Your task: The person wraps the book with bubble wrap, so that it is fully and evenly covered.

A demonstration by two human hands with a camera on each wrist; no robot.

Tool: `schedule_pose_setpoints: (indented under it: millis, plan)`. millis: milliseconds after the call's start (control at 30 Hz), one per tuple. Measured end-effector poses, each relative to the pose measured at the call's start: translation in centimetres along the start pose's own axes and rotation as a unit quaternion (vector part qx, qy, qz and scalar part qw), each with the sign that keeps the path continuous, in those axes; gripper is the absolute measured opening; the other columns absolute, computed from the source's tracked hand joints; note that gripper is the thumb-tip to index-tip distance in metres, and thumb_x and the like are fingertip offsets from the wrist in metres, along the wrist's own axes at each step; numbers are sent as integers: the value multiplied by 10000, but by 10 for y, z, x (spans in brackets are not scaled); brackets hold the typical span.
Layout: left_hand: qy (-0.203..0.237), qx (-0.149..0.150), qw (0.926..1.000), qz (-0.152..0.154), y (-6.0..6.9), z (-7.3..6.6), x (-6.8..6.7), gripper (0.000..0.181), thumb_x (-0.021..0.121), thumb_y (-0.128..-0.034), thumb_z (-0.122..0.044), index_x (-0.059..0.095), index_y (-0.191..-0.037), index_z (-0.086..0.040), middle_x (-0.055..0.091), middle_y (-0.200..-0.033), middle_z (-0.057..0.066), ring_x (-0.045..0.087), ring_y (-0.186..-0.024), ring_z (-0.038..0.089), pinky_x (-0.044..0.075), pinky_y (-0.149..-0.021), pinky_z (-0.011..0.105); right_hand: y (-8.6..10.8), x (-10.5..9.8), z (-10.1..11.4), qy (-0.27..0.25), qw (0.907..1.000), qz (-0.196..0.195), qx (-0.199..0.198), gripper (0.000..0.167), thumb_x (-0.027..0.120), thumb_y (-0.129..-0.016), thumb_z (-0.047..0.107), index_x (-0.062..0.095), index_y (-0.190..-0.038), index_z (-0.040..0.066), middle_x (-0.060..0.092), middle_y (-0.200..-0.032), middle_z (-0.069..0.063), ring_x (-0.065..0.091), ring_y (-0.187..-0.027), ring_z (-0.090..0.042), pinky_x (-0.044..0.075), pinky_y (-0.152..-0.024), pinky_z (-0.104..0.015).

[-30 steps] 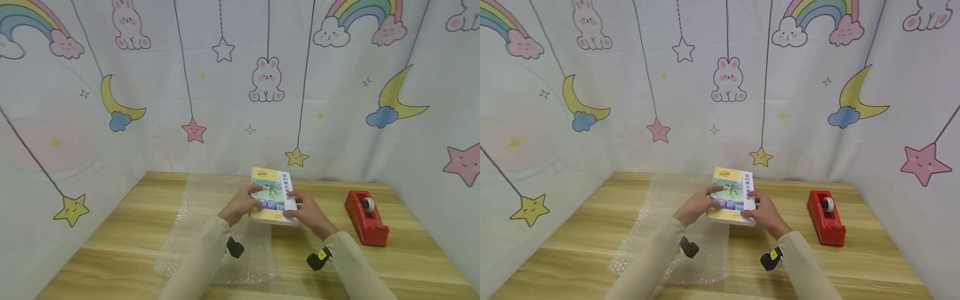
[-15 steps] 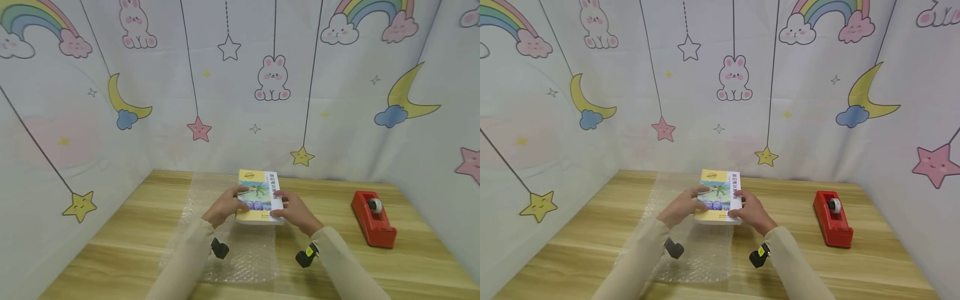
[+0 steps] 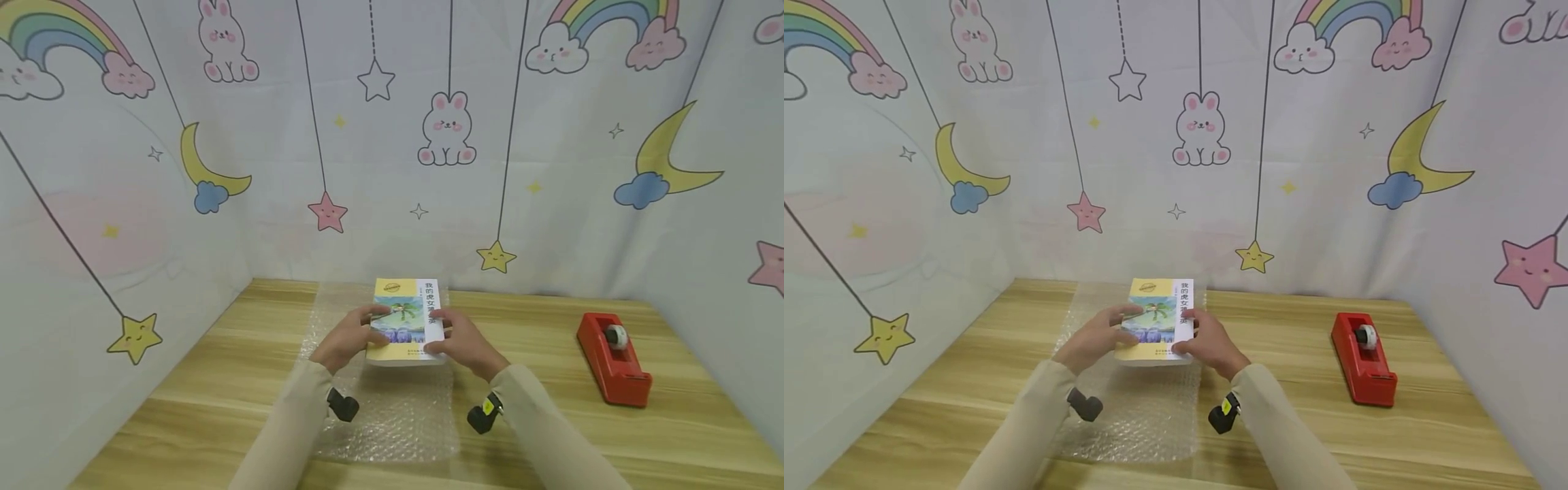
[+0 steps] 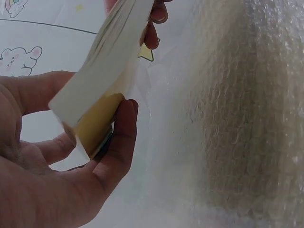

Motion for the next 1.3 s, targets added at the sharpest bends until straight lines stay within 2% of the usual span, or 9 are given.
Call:
schedule_pose_setpoints:
  millis: [133,400,600,767,1033,1300]
  plan:
    - [33,-6,10000,-52,2,1,-7,613,698,-790,18,578,-1370,-141,467,-1460,179,605,-1083,239,499,-916,326,-3,7,2,3,10000,-32,70,691,778,-798,73,490,-1424,19,561,-1365,-209,616,-1176,-349,547,-947,-433]
    - [-13,-45,9998,-186,5,7,-25,620,680,-789,38,569,-1376,-128,464,-1462,185,595,-1102,247,499,-890,300,-8,25,11,-28,10000,44,50,711,783,-791,66,483,-1433,5,575,-1340,-199,623,-1140,-323,552,-925,-427]
    - [-29,-57,9997,-247,10,10,-35,616,650,-825,65,541,-1405,-115,412,-1519,212,596,-1117,253,504,-877,287,-9,37,17,-94,9999,125,-31,726,783,-785,38,468,-1437,-18,595,-1302,-205,637,-1090,-299,565,-885,-404]
    - [147,31,9998,-164,8,14,-38,604,624,-850,99,510,-1416,-79,440,-1478,226,626,-1053,230,527,-818,267,-11,44,19,-197,9996,211,-75,723,766,-785,11,459,-1438,-34,604,-1274,-214,650,-1066,-293,570,-881,-406]
    - [89,33,9997,-240,10,17,-42,554,630,-846,85,532,-1373,-58,502,-1378,202,629,-1018,221,529,-806,276,-15,49,19,-177,9996,220,-90,727,756,-772,-22,465,-1438,-32,609,-1270,-219,653,-1062,-297,576,-874,-403]
    - [-90,-105,9992,-378,11,27,-47,504,687,-823,45,573,-1303,-56,484,-1406,213,599,-1054,254,512,-896,364,-19,53,16,-201,9995,225,-2,698,730,-762,-68,489,-1416,-41,597,-1273,-233,653,-1038,-296,580,-825,-367]
Point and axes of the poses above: each hand's wrist, its own y-axis away from the middle knuckle, its own x-axis out of the palm, z = x × y, the point moved 10 cm from there along -y, towards the middle knuckle
